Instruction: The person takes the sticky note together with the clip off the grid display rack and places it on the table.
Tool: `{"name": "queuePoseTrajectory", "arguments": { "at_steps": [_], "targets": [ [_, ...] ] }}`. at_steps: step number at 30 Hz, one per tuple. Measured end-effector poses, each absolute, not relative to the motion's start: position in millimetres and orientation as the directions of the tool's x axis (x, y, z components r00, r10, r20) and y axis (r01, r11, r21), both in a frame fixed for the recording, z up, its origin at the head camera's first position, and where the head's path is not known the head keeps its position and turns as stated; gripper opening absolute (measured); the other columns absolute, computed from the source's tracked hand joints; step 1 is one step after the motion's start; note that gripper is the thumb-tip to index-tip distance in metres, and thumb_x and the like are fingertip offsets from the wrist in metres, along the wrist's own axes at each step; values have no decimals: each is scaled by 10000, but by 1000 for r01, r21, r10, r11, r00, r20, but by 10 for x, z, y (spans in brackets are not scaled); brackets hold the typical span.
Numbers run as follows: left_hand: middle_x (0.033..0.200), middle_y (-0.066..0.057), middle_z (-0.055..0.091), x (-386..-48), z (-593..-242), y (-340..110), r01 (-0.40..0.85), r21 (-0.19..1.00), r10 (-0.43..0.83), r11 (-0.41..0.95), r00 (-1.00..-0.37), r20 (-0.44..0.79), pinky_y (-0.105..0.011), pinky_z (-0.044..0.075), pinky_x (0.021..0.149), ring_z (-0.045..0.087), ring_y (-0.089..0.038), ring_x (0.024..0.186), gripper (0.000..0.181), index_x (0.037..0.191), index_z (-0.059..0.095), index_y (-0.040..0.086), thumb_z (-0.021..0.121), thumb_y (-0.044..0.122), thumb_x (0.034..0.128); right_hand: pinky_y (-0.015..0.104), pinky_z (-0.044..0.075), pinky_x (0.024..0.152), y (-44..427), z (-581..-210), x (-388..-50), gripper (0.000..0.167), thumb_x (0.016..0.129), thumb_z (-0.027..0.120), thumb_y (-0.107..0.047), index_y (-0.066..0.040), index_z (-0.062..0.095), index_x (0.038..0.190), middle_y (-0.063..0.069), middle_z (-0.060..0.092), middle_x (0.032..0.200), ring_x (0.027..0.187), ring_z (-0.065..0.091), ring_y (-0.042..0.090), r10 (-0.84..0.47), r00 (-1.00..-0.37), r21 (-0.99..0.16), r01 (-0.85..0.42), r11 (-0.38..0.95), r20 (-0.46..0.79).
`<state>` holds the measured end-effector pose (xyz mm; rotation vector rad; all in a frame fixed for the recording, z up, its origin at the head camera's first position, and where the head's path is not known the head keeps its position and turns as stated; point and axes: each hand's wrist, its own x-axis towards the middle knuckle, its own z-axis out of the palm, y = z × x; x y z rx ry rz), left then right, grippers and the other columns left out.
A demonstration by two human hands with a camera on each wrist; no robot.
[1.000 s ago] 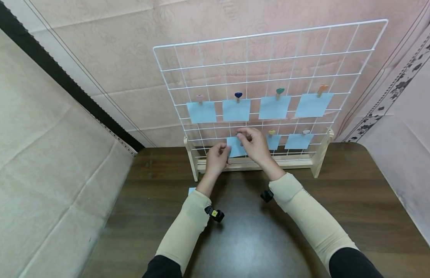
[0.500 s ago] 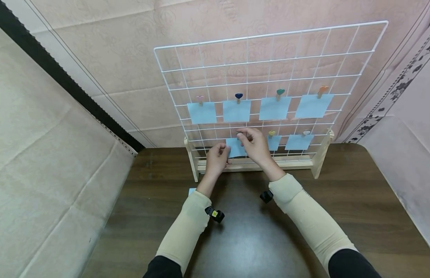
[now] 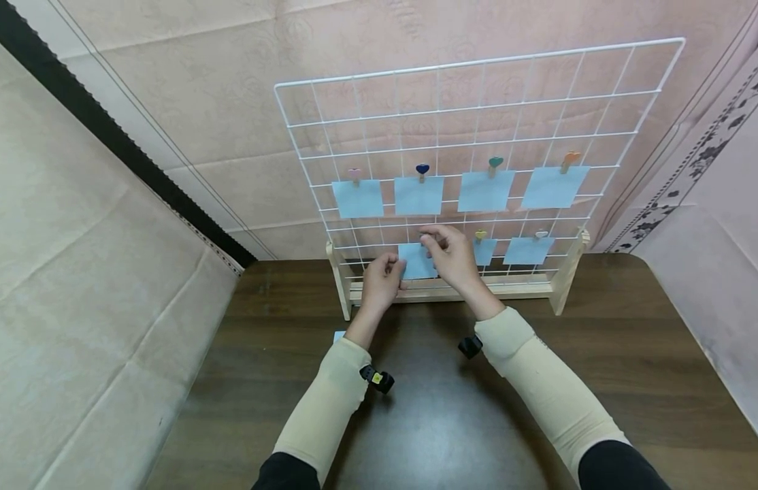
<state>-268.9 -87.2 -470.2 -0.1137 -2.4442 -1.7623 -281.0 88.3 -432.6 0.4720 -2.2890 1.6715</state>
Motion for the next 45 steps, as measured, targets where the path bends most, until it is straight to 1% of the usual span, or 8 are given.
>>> {"name": "queuePoseTrajectory", "arguments": {
  "at_steps": [7,10,14,19,25,31,36,45],
  "targets": [
    [973,-186,712,-2660,-4727,-915,139,946,-7,292,-989,147,-524,622,690,741,-462,773,200,1141,684,-31,603,143,1087,283,547,593,923,-4329,-2797,286,1089,616,-182,-47,713,1322,173,691,1134,841,700,333,-81,-915,-872,-401,280,394],
    [1046,-191,719,-2637,-4735,-933,132,947,-8,294,-990,141,-526,622,708,737,-478,794,208,1161,679,-34,604,145,1086,307,568,603,937,-4334,-2784,284,1089,617,-190,-52,715,1318,169,684,1150,840,704,333,-73,-917,-872,-396,287,392],
    [1057,-185,715,-2599,-4747,-963,124,946,-13,299,-991,134,-479,628,695,739,-456,786,212,1171,679,-27,603,152,1088,442,612,645,960,-4348,-2764,285,1091,615,-198,-59,718,1317,175,666,1140,846,703,359,-70,-913,-870,-404,285,401],
    [1053,-221,714,-2550,-4769,-1003,124,958,-4,259,-992,129,-601,608,757,727,-513,800,219,1179,671,-50,596,134,1086,548,602,662,1011,-4373,-2722,287,1094,606,-188,-51,710,1324,175,640,1121,847,689,367,-58,-910,-874,-411,258,411],
    [1065,-175,725,-2514,-4813,-1058,117,952,-12,284,-992,125,-454,618,664,749,-342,702,203,1152,684,-19,603,155,1084,317,579,608,1115,-4430,-2659,308,1097,600,-187,-20,693,1338,186,620,1241,866,684,403,-28,-920,-887,-385,255,391],
    [1041,-171,728,-2484,-4867,-1123,103,947,-20,303,-993,115,-237,521,545,690,-145,603,198,1147,684,-25,609,147,1082,317,589,617,1206,-4518,-2631,309,1094,609,-204,-32,696,1335,191,648,1185,821,691,340,-23,-926,-896,-369,248,376],
    [1064,-190,729,-2463,-4900,-1143,97,949,-23,301,-994,109,-226,508,526,659,-117,567,218,1162,679,-42,618,149,1078,234,549,576,1290,-4598,-2628,300,1086,621,-179,-19,702,1326,242,669,1095,723,662,138,-13,-926,-901,-369,230,376],
    [1026,-154,723,-2403,-5006,-1166,65,949,-40,309,-996,82,-225,474,485,582,-89,501,205,1139,692,-34,625,148,1073,252,552,557,1375,-4688,-2595,279,1085,615,-146,-3,709,1305,276,667,933,642,623,69,-9,-934,-901,-348,261,358]
  ]
}}
